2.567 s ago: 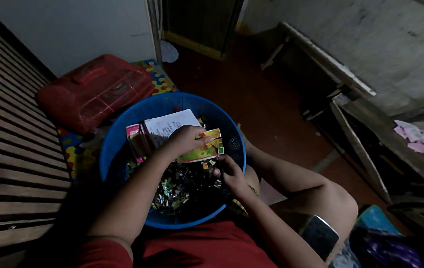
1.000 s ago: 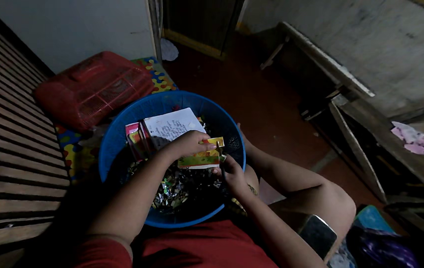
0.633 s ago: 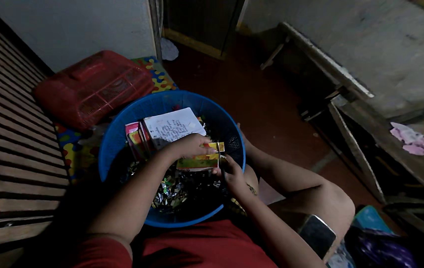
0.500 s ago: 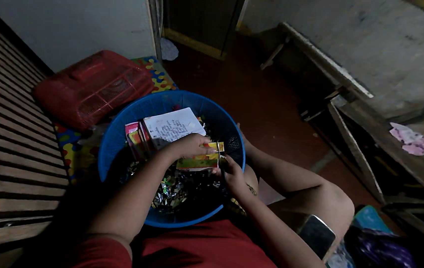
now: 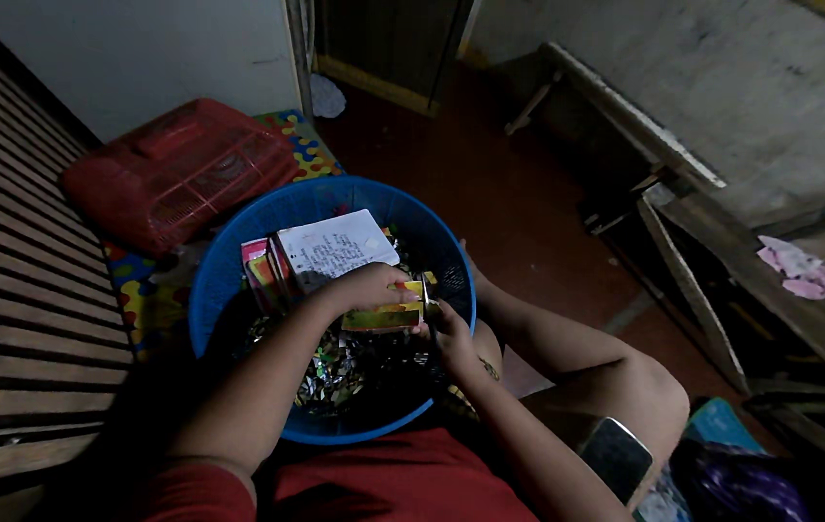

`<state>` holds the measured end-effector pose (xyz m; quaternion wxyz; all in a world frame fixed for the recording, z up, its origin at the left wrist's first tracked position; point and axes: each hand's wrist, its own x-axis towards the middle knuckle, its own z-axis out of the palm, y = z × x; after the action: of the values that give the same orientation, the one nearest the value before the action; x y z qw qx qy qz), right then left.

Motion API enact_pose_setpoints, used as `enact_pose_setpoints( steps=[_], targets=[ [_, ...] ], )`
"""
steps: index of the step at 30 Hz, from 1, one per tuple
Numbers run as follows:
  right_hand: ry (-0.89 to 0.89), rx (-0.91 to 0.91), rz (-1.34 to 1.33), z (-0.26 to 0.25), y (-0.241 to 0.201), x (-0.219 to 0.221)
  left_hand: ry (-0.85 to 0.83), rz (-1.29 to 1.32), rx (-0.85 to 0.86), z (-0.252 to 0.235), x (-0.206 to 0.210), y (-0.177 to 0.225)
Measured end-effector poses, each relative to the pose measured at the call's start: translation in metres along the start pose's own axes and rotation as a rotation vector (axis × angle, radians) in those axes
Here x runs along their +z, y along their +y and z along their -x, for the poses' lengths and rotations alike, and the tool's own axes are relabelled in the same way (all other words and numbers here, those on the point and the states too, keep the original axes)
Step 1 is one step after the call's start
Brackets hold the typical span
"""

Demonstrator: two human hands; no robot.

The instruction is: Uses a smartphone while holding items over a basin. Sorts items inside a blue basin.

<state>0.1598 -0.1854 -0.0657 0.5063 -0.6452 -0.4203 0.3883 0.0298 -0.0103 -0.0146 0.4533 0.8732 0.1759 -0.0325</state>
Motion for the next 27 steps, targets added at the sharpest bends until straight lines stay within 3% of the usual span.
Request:
enact_pose_setpoints(
  steps=[3,7,11,16,20,27],
  targets=[
    [-0.013,0.048,-0.011,-0.001,-0.002,0.0,0.045,-0.041,-0.029,0.0,-0.001,-0.001],
    [-0.056,0.065,-0.092,-0.004,0.0,-0.003,0.357,-0.054,-0.054,0.003,-0.004,-0.007],
    [-0.109,0.004,-0.079,-0.005,0.003,-0.002,0.524,-0.041,-0.046,0.004,-0.01,-0.017],
    [-0.21,0.032,0.115,-0.006,0.0,-0.003,0.44,-0.014,-0.066,0.005,-0.017,-0.012],
    [-0.235,0.048,0.2,-0.006,-0.001,-0.003,0.481,-0.087,-0.017,0.011,-0.002,-0.012],
    [-0.186,0.081,0.17,-0.005,0.0,-0.004,0.276,-0.054,-0.022,0.007,-0.008,-0.003]
  ],
)
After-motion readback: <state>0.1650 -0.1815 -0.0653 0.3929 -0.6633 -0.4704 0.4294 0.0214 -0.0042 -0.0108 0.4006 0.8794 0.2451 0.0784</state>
